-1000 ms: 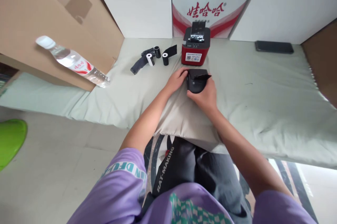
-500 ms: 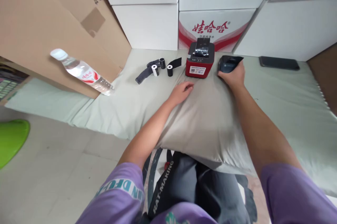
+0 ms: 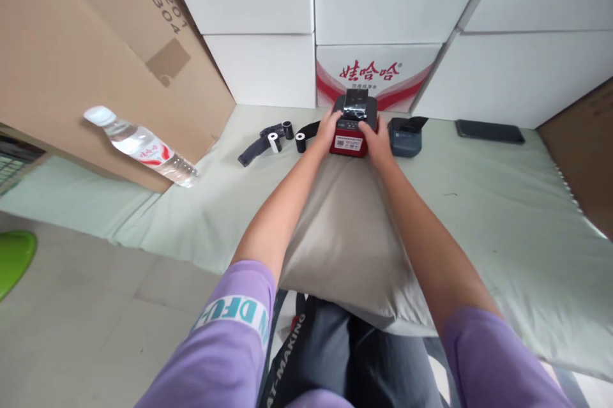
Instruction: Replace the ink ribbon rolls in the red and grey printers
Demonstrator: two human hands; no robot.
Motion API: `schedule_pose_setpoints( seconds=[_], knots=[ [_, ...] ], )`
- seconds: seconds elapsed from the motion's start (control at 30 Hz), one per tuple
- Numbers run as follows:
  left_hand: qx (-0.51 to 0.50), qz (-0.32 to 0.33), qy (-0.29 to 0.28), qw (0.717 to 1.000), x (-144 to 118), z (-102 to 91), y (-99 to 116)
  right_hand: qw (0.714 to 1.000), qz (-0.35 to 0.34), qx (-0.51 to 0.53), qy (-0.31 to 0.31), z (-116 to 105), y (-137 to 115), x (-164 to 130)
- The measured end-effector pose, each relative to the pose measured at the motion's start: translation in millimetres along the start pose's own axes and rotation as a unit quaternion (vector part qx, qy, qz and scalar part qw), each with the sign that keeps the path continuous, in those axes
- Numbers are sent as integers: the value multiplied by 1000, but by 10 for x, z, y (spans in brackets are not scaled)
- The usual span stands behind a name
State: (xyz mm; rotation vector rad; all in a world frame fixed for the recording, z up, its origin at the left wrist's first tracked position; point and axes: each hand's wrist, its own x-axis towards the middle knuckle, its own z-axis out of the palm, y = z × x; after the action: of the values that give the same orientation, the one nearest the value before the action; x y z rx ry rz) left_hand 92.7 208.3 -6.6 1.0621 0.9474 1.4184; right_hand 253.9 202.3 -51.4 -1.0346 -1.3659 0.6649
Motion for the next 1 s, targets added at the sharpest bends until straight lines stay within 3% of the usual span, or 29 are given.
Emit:
schedule_pose_setpoints(
  seconds=[0.13, 0.27, 0.37, 0.53, 0.63, 0.83, 1.0],
  knots=[
    [-8, -11, -10, 1000, -194, 69, 102, 998, 47, 39, -2, 67, -314, -142],
    [-4, 8, -20, 1000, -794, -1, 264, 997, 5, 38, -69, -146, -751, -543],
    [20, 7, -8, 1000, -1302, -8, 364, 997, 16, 27, -76, -312, -1016, -937],
    [27, -16, -13, 999, -1833, 20, 364, 995, 51, -2, -86, -428, -1226, -1442],
    [23, -20, -17, 999, -1860, -31, 272, 995, 52, -3, -82, -417, -1222, -1546],
    [-32, -2, -57, 998, -1646, -202, 21, 997, 38, 18, -57, -331, -1067, -1580],
    [-23, 11, -52, 998, -1615, -243, -2, 999, 28, 25, -40, -290, -976, -1643]
  ],
)
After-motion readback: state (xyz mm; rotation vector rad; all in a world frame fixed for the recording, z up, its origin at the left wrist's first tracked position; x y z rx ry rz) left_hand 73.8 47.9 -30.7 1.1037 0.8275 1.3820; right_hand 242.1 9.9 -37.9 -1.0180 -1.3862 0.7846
